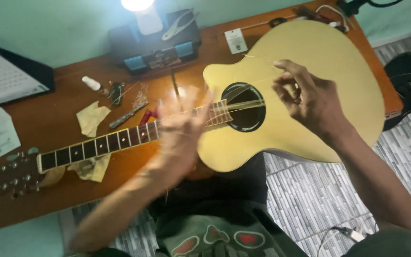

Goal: The person replaces a guitar string on an acoustic guitar. They first thread the string through the bridge and tie it off, then move to the headstock to wind the string onto the tuning peg using a red string winder tool.

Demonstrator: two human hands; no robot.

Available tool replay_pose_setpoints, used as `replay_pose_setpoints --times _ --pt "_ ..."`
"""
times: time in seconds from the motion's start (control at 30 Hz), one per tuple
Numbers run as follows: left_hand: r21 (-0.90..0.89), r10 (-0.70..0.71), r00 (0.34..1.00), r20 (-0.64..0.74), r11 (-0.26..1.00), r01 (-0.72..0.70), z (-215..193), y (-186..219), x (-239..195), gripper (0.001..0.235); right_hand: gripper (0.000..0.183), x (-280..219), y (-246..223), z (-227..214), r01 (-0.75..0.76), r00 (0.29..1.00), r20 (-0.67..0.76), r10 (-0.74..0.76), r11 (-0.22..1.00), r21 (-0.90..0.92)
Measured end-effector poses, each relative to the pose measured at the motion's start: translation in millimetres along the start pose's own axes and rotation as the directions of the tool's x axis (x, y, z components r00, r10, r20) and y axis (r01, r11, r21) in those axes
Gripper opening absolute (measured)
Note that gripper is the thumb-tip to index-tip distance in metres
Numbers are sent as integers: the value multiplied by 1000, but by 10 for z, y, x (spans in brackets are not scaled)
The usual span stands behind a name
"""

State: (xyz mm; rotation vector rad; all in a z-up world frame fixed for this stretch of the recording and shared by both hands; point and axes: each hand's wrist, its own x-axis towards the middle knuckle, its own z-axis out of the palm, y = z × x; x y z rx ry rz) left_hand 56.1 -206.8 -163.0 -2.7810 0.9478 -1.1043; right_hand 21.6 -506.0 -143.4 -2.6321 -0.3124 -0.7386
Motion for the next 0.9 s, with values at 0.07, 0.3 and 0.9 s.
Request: replay_pose_setpoints --times 0.07,0.3,0.9 --pt "123 57 929 367 986 -109 -211 -517 -26 101 51 -12 12 65 125 968 216 -127 992 23" --pt "385 327 915 237 833 -398 -651 -2321 -138 61 62 -475 322 366 343 927 212 -310 928 -142" --pt "68 -86 427 900 996 56 889 -3401 -986 48 9 -579 741 174 325 942 241 -234 813 -483"
